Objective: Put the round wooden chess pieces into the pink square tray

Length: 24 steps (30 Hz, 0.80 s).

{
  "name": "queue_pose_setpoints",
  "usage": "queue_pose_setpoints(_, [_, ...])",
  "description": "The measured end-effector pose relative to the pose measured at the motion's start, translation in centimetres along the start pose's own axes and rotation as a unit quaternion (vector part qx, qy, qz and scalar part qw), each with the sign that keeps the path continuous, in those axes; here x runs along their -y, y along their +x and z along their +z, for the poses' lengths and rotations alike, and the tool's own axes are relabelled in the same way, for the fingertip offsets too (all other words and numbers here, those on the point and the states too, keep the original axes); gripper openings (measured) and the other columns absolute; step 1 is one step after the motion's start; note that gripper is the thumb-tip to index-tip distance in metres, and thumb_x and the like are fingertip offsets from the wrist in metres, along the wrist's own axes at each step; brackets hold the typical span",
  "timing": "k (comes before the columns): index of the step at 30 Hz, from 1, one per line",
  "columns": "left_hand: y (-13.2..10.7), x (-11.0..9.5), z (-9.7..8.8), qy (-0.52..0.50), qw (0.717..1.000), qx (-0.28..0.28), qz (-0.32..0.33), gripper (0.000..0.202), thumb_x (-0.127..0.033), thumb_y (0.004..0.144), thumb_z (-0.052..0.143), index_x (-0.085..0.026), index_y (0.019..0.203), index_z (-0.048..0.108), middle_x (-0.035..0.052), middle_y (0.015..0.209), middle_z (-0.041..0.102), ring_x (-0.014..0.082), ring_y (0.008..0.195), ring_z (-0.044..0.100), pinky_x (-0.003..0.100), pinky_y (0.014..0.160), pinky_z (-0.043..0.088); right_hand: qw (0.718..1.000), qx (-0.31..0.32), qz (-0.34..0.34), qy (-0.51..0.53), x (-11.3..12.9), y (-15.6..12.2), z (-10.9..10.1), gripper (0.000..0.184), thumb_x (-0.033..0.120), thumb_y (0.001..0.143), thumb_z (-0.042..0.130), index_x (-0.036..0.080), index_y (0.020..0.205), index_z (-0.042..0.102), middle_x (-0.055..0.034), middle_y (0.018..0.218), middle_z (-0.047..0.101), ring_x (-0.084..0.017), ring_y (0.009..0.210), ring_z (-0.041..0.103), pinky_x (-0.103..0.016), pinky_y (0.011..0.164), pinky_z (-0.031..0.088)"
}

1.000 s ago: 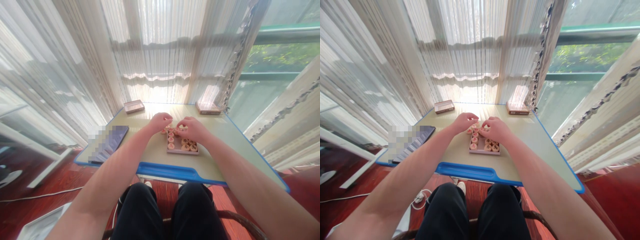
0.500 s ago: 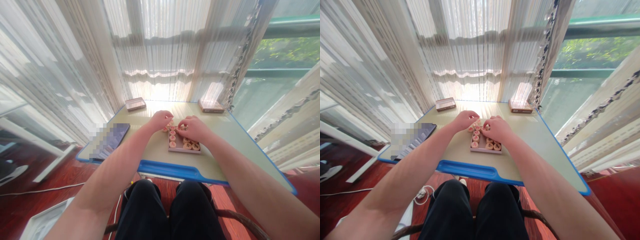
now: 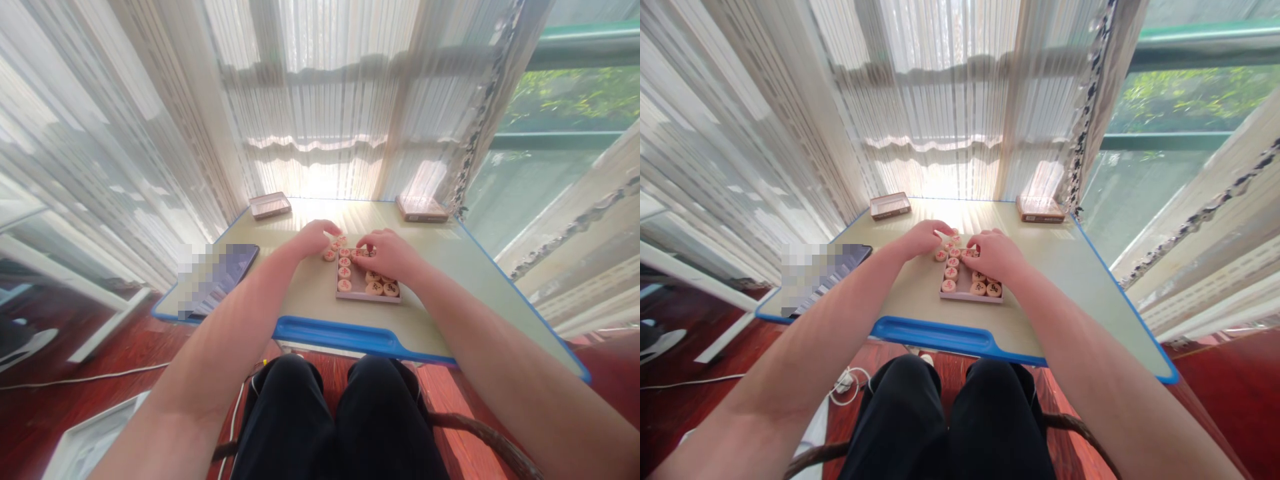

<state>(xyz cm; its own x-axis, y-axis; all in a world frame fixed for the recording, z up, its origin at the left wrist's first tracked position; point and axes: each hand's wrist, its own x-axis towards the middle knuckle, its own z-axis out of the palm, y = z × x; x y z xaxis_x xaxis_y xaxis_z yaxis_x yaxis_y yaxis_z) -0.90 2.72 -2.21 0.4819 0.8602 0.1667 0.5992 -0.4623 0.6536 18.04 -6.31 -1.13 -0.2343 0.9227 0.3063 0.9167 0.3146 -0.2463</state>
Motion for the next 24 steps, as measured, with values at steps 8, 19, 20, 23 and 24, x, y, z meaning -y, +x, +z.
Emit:
queue_pose_setpoints(8, [-0.3,-0.8,-0.2,0.046,0.998,0.035,-0.016,0.024,-0.019,0.066,0.057,-0.015,0.085,0.072,0.0057,0.09,0.07,0.0188,0.082,0.063,0.026,0.072,0.049,1.0,-0.01,0.003,0.0,0.1,0.0,-0.1,0.03,0.045,0.073,0.061,0.02,0.088,0.068,-0.005,0.082,0.065,-0.023,0.084,0.054,-0.033,0.07,0.041])
queue_pose_setpoints(19, [-0.3,-0.9,0.1,0.035,0.999,0.02,-0.015,0.03,-0.031,0.067,0.066,-0.017,0.092,0.073,0.005,0.096,0.07,0.0186,0.082,0.062,0.029,0.078,0.048,0.999,-0.051,-0.001,0.012,-0.2,-0.1,-0.4,0.028,0.043,0.074,0.059,0.02,0.087,0.068,-0.0049,0.08,0.064,-0.022,0.082,0.054,-0.032,0.071,0.04])
queue_pose_setpoints(20, [-0.3,-0.9,0.1,0.032,0.999,0.016,-0.017,0.031,-0.029,0.067,0.065,-0.018,0.095,0.073,0.0049,0.099,0.07,0.0182,0.084,0.062,0.028,0.08,0.048,0.998,-0.054,0.001,0.014,-0.3,-0.1,-0.5,0.026,0.041,0.074,0.059,0.02,0.087,0.068,-0.0048,0.08,0.064,-0.021,0.082,0.053,-0.032,0.071,0.04])
queue_pose_setpoints(23, [-0.4,-1.0,0.0,0.028,0.999,0.013,-0.025,0.032,-0.016,0.069,0.059,-0.019,0.098,0.073,0.0042,0.102,0.07,0.0172,0.088,0.062,0.025,0.081,0.046,0.998,-0.061,0.006,0.02,-0.4,-0.1,-0.5,0.023,0.037,0.075,0.058,0.02,0.086,0.068,-0.0042,0.08,0.064,-0.021,0.081,0.053,-0.031,0.07,0.04])
queue_pose_setpoints(24, [-0.5,-1.1,-0.1,0.032,0.999,0.014,-0.029,0.033,-0.012,0.068,0.057,-0.018,0.096,0.074,0.004,0.1,0.07,0.0169,0.089,0.062,0.024,0.081,0.046,0.998,-0.063,0.007,0.02,-0.4,-0.2,-0.5,0.022,0.036,0.075,0.057,0.02,0.086,0.068,-0.0041,0.08,0.064,-0.02,0.081,0.053,-0.031,0.069,0.04])
